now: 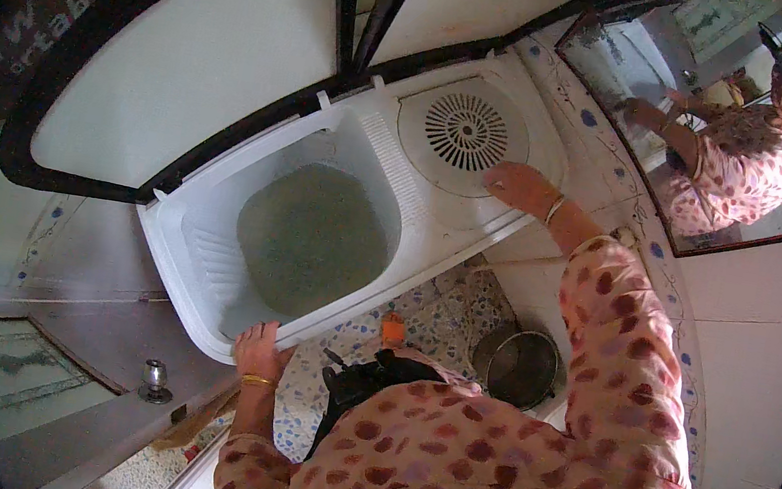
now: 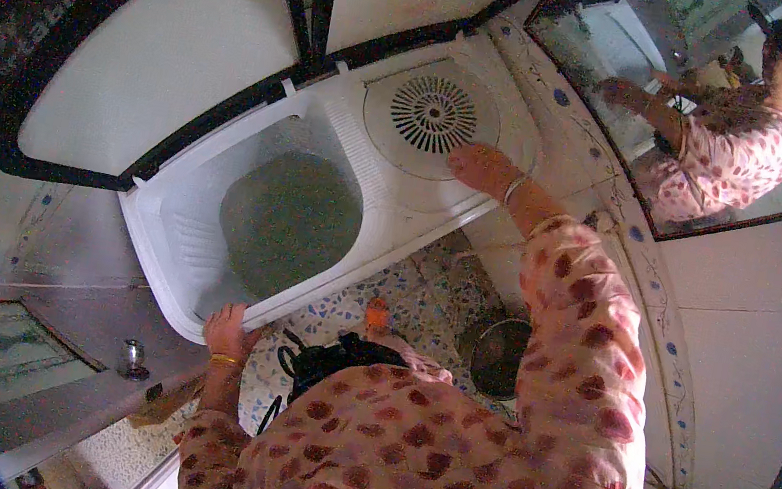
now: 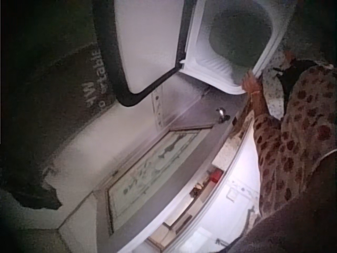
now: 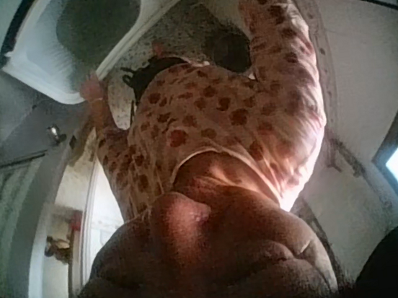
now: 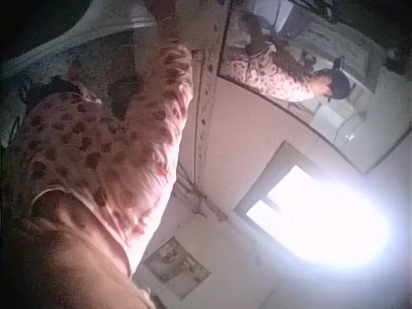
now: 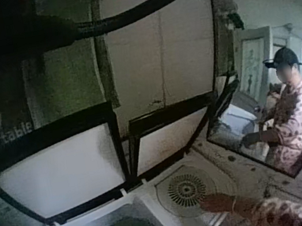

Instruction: The person cleans the bathroom floor using a pink brush and a cleaning agent from a white bag. They then walk to the kitchen and return to the bathroom to load wet clothes into a top-loading washing machine.

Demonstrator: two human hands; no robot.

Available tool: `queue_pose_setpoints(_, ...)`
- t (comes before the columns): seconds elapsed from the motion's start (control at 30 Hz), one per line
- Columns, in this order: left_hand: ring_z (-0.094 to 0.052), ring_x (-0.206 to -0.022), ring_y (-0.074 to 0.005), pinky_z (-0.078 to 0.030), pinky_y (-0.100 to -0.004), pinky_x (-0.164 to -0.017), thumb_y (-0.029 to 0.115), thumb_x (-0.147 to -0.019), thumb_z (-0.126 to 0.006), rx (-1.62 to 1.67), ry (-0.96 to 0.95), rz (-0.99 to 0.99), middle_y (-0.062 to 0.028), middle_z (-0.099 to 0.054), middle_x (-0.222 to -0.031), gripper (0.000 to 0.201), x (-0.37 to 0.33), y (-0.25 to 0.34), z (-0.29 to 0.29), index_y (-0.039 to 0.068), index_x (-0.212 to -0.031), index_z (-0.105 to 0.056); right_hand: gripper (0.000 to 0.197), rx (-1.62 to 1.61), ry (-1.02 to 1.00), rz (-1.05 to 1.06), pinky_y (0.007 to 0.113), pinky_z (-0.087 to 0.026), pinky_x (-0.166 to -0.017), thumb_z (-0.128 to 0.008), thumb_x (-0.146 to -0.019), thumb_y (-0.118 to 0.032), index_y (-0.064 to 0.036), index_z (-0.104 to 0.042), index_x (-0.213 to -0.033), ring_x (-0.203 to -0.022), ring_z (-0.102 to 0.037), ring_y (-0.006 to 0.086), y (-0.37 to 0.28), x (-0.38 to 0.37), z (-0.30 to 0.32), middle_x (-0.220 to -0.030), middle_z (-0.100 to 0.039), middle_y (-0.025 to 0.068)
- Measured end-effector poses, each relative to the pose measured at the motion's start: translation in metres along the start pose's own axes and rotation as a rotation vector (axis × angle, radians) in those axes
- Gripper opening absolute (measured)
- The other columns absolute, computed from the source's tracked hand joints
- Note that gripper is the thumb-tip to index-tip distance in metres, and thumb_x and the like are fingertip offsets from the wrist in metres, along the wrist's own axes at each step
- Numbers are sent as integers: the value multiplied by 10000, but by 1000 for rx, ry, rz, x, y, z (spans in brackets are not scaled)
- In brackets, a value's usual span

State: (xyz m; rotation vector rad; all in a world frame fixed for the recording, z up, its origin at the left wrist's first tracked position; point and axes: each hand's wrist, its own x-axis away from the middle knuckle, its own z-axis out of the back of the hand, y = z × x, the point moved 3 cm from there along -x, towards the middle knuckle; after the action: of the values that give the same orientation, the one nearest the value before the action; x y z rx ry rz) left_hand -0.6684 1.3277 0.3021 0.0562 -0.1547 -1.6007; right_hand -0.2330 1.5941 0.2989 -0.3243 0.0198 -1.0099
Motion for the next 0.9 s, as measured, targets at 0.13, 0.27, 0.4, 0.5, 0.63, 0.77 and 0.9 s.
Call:
queue_pose_setpoints(0.13, -538, -755, -257, -403, -368, -687, 277, -515, -750, -21, -10, 24, -65, -544, -772, 433, 3, -3, -2, 121, -865, -549, 237, -68, 98, -2, 380, -458, -731, -536, -717, -230, -83, -595, -894, -827, -556, 294, -7, 7, -21, -791, -579, 113)
queue_pose_setpoints(0.27, -539, -762, -254, -408, -369, -688, 272, -516, -752, -31, -82, 56, -64, -548, -776, 426, -2, -1, -1, 124, -862, -552, 284, 90, -244, -106, 388, -456, -729, -573, -676, -272, -79, -601, -882, -848, -552, 292, -7, -13, -10, -827, -575, 131)
queue_pose_setpoints(0.4, -538, -789, -255, -412, -369, -701, 262, -517, -754, 5, -83, 45, -66, -551, -811, 428, 1, -8, -11, 128, -872, -555, 276, 31, -291, -30, 390, -433, -662, -635, -607, -294, -55, -582, -735, -741, -551, 291, -9, -23, 51, -745, -560, 116)
queue_pose_setpoints(0.5, -536, -808, -261, -409, -376, -715, 264, -522, -752, 1, -126, 91, -67, -553, -833, 439, 3, -11, -13, 129, -891, -559, 246, 9, -112, -48, 378, -433, -642, -637, -617, -263, -47, -577, -720, -701, -548, 298, -14, -51, 105, -735, -560, 116)
queue_pose_setpoints(0.63, -535, -820, -268, -403, -391, -729, 267, -532, -753, 5, -122, 87, -67, -555, -847, 453, -1, -9, -11, 130, -918, -559, 207, 367, 571, 173, 332, -457, -719, -602, -712, -198, -66, -563, -866, -769, -561, 280, -39, -77, 163, -877, -576, 108)
queue_pose_setpoints(0.77, -538, -822, -270, -403, -394, -737, 269, -529, -755, -32, -229, 108, -73, -560, -872, 467, -15, 0, -5, 134, -929, -555, 205, -263, 1022, 199, 289, -442, -786, -537, -812, -192, -74, -537, -979, -859, -567, 207, -9, -88, 157, -936, -579, 69)
queue_pose_setpoints(0.9, -542, -780, -269, -406, -399, -721, 276, -500, -755, -11, -150, 82, -67, -565, -835, 459, 6, -19, -19, 134, -889, -556, 195, -1282, 702, -87, 254, -427, -777, -492, -855, -206, -65, -547, -979, -861, -558, 168, -8, -107, 104, -946, -570, 16)
